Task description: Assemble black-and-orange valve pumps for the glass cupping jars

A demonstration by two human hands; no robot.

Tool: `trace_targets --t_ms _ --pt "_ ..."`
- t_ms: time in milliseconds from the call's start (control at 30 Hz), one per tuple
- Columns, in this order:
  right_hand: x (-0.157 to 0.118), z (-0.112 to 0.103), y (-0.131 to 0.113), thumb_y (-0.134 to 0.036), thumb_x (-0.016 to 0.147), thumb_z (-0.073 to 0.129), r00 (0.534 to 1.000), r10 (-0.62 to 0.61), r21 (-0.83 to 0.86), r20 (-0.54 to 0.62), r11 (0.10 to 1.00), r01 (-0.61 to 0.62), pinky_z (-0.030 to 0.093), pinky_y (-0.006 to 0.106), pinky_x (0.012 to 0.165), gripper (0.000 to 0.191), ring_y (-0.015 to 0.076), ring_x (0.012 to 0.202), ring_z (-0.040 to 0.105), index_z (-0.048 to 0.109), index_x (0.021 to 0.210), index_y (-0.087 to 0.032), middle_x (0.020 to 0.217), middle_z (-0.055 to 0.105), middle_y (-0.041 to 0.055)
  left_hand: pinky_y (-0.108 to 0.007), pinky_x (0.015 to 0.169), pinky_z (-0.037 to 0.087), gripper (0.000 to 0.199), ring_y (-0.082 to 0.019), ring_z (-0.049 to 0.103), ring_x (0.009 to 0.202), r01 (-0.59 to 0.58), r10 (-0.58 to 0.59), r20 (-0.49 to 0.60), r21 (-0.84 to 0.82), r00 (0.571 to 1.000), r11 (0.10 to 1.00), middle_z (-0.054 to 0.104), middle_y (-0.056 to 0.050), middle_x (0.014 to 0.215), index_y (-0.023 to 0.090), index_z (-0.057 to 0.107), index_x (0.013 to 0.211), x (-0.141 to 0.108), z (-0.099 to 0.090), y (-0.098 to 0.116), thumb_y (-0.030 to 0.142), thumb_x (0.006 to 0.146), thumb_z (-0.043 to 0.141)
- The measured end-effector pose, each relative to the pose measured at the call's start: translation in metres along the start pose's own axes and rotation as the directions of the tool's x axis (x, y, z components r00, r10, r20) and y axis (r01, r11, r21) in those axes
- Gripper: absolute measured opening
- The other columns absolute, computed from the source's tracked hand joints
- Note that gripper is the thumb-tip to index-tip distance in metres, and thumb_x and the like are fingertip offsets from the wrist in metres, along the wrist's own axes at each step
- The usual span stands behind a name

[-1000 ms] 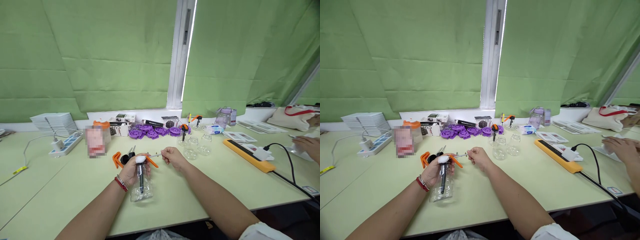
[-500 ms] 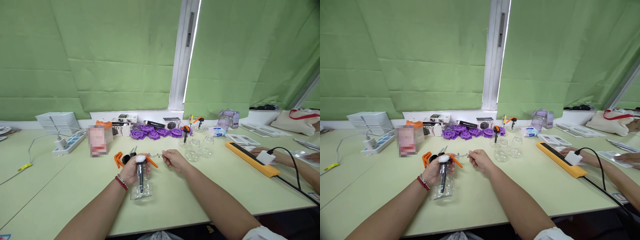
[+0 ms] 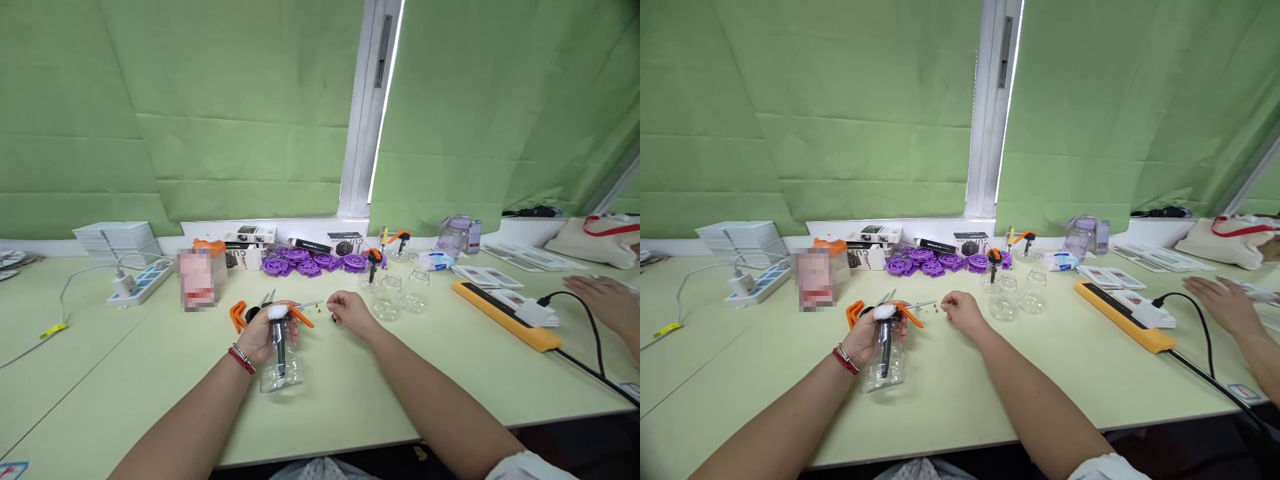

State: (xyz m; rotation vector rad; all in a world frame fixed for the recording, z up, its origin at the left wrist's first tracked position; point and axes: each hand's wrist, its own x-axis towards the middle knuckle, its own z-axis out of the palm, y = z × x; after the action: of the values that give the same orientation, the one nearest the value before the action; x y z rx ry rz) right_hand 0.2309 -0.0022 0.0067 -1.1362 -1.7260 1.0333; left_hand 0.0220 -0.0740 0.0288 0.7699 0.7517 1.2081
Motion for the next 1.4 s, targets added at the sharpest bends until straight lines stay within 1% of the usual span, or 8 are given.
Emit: trace_targets --t_ms 233,433,667,800,933,1133,1267,1400 --pt "0.0 0.02 0.0 -0.01 0.078 0.05 0.944 -0.174 -0.781 0.28 0.53 0.33 0.035 0.026 0.065 0.018 0.017 0.079 0.058 0.065 0.07 -0.016 0.079 0.064 0.0061 -0.035 0.056 0.051 0.026 -0.021 0.063 0.057 -0.084 0.079 -0.049 -0.096 0.996 0.992 0.064 -0.008 0.067 0.011 0.063 0.089 0.002 -0.004 0.007 0.032 0.078 0.052" --pt "0.002 0.027 -0.002 -0.014 0.085 0.047 0.967 -0.16 -0.826 0.199 0.504 0.253 0.037 0.028 0.074 0.017 0.0198 0.089 0.057 0.063 0.089 -0.017 0.089 0.064 0.0085 -0.035 0.056 0.052 0.028 -0.021 0.063 0.057 -0.095 0.085 -0.092 -0.113 0.992 0.989 0.063 -0.008 0.067 0.011 0.063 0.094 0.002 -0.002 0.009 0.033 0.08 0.053" --pt "-0.031 0.014 -0.04 -0.058 0.088 0.032 0.98 0.013 0.079 0.201 0.996 -0.029 0.045 0.034 0.073 0.048 0.0193 0.081 0.059 0.057 0.09 -0.017 0.088 0.061 0.0078 -0.033 0.08 0.051 0.022 -0.018 0.063 0.084 -0.347 0.329 -0.109 -0.301 0.938 0.888 0.065 -0.007 0.086 0.017 0.063 0.101 -0.002 0.006 0.013 0.022 0.079 0.058" --pt "-0.051 0.011 -0.057 -0.068 0.079 0.042 0.812 0.107 0.551 0.574 0.683 -0.48 0.049 0.041 0.07 0.052 0.0203 0.076 0.063 0.044 0.106 -0.024 0.086 0.059 0.0031 -0.032 0.084 0.049 0.021 -0.018 0.06 0.091 -0.394 0.388 -0.074 -0.256 0.919 0.883 0.065 -0.007 0.093 0.017 0.063 0.097 -0.004 0.011 0.012 0.025 0.078 0.06" --pt "-0.055 0.009 -0.062 -0.053 0.075 0.057 0.8 0.159 0.558 0.579 0.638 -0.531 0.049 0.033 0.061 0.042 0.0188 0.069 0.065 0.043 0.101 -0.023 0.081 0.057 0.0013 -0.026 0.062 0.049 0.019 -0.015 0.059 0.071 -0.386 0.399 -0.075 0.143 0.914 0.911 0.062 -0.005 0.077 0.015 0.062 0.079 -0.006 0.012 0.011 0.033 0.078 0.058" --pt "-0.064 0.005 -0.066 -0.05 0.073 0.06 0.948 -0.008 0.139 0.319 0.99 -0.039 0.051 0.04 0.068 0.054 0.0237 0.087 0.061 0.042 0.116 -0.023 0.11 0.053 0.011 -0.019 0.034 0.022 0.036 -0.006 0.031 0.037 -0.165 0.343 -0.242 0.547 0.908 0.821 0.039 0.005 0.05 0.018 0.047 0.062 -0.009 0.017 0.014 0.049 0.079 0.053" --pt "-0.069 -0.001 -0.063 -0.038 0.069 0.069 0.795 -0.518 -0.309 0.315 0.736 0.602 0.029 0.051 0.102 0.058 0.032 0.125 0.035 0.048 0.121 -0.023 0.131 0.042 0.0139 -0.019 0.031 0.019 0.036 -0.006 0.027 0.033 -0.094 0.255 -0.286 0.478 0.924 0.874 0.037 0.006 0.048 0.02 0.043 0.061 -0.009 0.02 0.014 0.049 0.077 0.055" --pt "-0.064 -0.003 -0.057 -0.056 0.078 0.054 0.929 -0.291 -0.161 0.23 0.93 0.331 0.046 0.042 0.088 0.068 0.0264 0.115 0.048 0.033 0.134 -0.024 0.127 0.045 0.0146 -0.019 0.032 0.024 0.032 -0.007 0.033 0.034 -0.25 0.386 -0.209 0.48 0.899 0.841 0.04 0.005 0.047 0.019 0.048 0.061 -0.009 0.017 0.01 0.044 0.079 0.053"
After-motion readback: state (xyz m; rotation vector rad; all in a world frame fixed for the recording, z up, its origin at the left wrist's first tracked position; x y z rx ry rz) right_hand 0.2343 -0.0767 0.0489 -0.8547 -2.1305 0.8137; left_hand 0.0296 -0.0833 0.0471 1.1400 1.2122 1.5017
